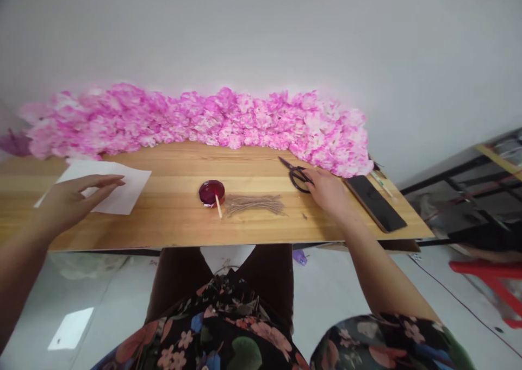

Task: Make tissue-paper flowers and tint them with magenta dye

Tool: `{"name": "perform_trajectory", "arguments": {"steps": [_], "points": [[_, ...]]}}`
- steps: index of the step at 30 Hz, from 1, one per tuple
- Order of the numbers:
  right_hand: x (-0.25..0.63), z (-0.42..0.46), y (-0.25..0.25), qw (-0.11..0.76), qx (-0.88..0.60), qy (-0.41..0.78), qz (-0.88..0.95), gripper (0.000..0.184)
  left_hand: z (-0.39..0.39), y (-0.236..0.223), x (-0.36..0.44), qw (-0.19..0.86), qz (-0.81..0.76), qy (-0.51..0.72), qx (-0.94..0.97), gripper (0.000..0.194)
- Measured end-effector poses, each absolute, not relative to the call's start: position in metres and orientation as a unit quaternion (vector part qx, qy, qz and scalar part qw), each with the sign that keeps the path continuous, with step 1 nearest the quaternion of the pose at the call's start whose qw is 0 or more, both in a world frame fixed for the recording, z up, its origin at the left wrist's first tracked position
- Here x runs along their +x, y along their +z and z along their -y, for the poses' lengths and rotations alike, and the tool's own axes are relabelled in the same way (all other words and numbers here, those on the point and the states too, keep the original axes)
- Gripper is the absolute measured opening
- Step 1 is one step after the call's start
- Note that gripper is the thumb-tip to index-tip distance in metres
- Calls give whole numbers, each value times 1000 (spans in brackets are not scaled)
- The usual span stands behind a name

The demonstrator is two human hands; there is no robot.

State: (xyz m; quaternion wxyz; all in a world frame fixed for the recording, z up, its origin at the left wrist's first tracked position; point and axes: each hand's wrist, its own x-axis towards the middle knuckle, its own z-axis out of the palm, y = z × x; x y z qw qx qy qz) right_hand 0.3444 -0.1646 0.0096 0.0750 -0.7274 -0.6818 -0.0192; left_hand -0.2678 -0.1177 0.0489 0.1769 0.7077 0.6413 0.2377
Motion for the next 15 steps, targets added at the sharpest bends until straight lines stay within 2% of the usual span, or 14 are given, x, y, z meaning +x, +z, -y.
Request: {"name": "perform_trajectory", "arguments": {"steps": [2, 5, 11, 12, 15], "points": [[353, 177, 9, 61, -738, -22, 672, 48, 121, 48, -276, 155, -648, 236, 708, 39], [363, 195, 14, 31, -753, -33, 656, 48, 121, 49, -280, 126, -655, 199, 718, 48], [351, 214, 33, 88, -743, -94, 657, 43, 108, 39, -255, 52, -631, 23, 774, 70], [345, 215, 35, 101, -737, -92, 662, 43, 106, 36, -250, 42, -630, -2, 775, 71], [325, 211, 37, 139, -695, -71, 701, 39, 97, 29, -238, 26, -638, -17, 770, 54]]}}
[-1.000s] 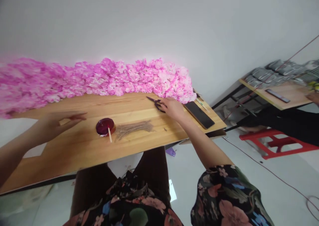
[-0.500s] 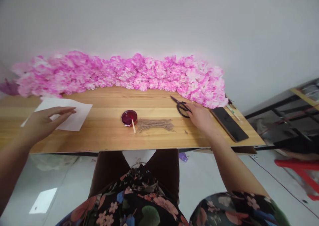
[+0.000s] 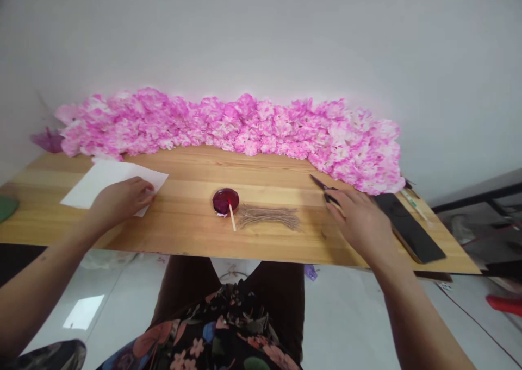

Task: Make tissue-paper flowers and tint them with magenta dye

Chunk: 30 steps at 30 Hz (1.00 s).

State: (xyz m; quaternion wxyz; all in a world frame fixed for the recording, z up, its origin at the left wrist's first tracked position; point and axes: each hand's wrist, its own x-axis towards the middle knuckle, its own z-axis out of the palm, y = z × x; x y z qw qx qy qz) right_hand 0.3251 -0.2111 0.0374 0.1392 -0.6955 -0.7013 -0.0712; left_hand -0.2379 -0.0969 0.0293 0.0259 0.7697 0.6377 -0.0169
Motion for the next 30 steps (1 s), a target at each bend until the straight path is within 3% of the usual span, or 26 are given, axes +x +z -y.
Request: {"name": "perform_trajectory", "arguments": {"steps": [6, 17, 23, 27, 30], "points": [[276, 181, 38, 204, -616, 45, 759, 39, 70, 33, -231, 101, -667, 51, 737, 27], [170, 72, 21, 304, -525, 442, 661, 25, 18, 30, -135, 425, -593, 399, 556, 15], [156, 49, 12, 416, -478, 591, 499, 53, 8, 32, -61, 498, -528, 403, 558, 14], [161, 48, 10, 431, -491, 588, 476, 75, 8, 27, -26, 543, -498, 385, 556, 21], [167, 47, 6, 424, -503, 562, 501, 82, 5, 18, -18, 579, -458, 370, 564, 11]]}}
